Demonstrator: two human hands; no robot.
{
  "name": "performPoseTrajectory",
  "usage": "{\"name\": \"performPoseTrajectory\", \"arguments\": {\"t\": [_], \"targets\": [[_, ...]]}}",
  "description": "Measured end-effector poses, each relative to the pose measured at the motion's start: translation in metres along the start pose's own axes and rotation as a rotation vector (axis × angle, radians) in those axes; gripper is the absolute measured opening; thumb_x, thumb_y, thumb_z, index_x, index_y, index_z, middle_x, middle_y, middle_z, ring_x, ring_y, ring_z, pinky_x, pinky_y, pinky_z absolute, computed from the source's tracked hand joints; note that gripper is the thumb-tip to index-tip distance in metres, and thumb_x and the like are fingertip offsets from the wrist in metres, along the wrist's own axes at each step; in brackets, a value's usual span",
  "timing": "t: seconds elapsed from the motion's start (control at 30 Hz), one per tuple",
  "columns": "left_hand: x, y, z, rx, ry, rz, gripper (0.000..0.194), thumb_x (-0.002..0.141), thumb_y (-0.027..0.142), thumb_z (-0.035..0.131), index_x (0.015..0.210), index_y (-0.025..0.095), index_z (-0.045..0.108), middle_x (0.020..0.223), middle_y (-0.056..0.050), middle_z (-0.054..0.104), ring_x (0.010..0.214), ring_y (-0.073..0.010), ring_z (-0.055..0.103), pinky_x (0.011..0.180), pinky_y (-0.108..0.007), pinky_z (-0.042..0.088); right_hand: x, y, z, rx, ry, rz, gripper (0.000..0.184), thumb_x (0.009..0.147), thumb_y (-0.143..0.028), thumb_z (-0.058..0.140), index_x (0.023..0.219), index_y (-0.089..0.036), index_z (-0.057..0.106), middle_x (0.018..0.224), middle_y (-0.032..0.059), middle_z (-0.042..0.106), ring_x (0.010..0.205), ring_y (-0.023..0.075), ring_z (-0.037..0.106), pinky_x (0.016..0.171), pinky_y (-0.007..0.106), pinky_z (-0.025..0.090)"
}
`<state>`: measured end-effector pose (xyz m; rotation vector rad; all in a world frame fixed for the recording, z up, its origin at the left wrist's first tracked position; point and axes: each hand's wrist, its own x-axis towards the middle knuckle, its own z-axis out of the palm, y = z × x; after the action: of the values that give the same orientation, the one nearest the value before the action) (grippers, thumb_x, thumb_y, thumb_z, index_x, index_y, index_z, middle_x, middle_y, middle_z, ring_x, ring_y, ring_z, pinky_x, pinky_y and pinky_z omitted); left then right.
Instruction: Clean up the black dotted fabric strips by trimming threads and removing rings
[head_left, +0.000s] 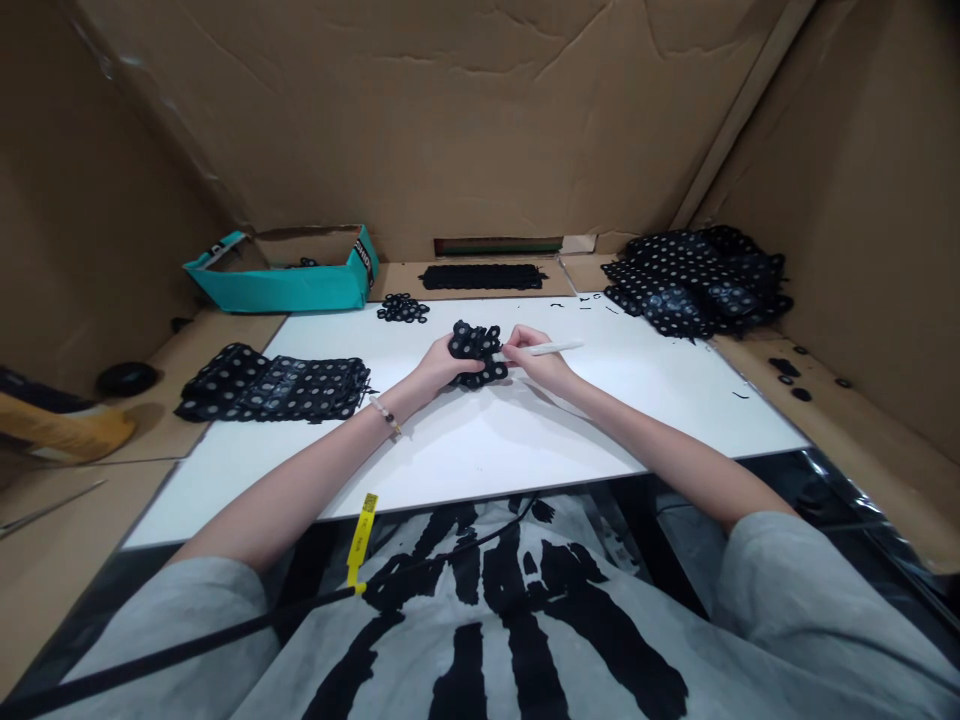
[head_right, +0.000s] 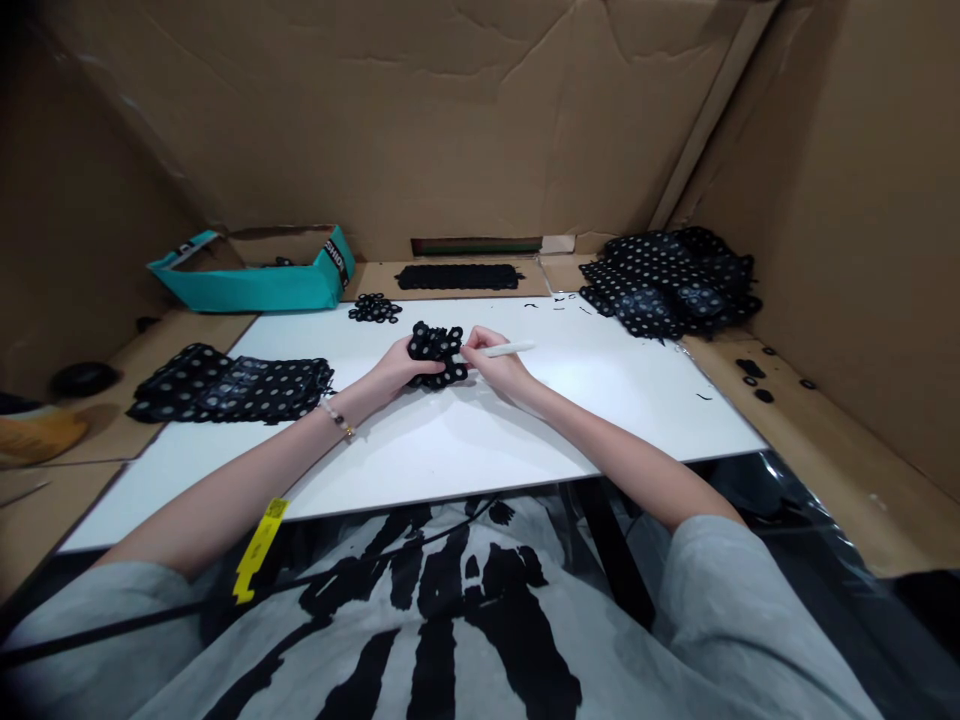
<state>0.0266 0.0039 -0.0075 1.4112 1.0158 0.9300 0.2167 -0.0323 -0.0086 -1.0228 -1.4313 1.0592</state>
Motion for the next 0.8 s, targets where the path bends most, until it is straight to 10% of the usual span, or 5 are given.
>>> {"name": "performPoseTrajectory", "arguments": {"t": [0.47,0.8], "targets": [[0.0015,-0.0062,-0.0010,-0.042,0.020,-0.025,0.044,0.052,0.019,0.083,0.093,0.014,0.067,0.097,-0.009,0.072,0.091,-0.0250,0.066,0.086,-0.039,0.050,-0.0040,0.0010,-0.0015,-0.286,-0.003,-0.089,0.019,0.081,-0.034,0.056,0.069,-0.022,0.047,0.062,-0.0027,0.051,0.061,0.0143,0.045,0.058,0.027,0.032],[0.0010,-0.0037,-0.0008,-0.076,-0.009,-0.038,0.046,0.053,0.017,0.083,0.095,0.013,0.066,0.101,-0.010,0.072,0.094,-0.0257,0.065,0.087,-0.039,0.049,0.0016,0.0051,0.0005,-0.026,0.009,0.043,0.022,0.075,-0.033,0.062,0.066,-0.022,0.045,0.063,-0.0031,0.052,0.064,0.0144,0.053,0.063,0.029,0.045]]}}
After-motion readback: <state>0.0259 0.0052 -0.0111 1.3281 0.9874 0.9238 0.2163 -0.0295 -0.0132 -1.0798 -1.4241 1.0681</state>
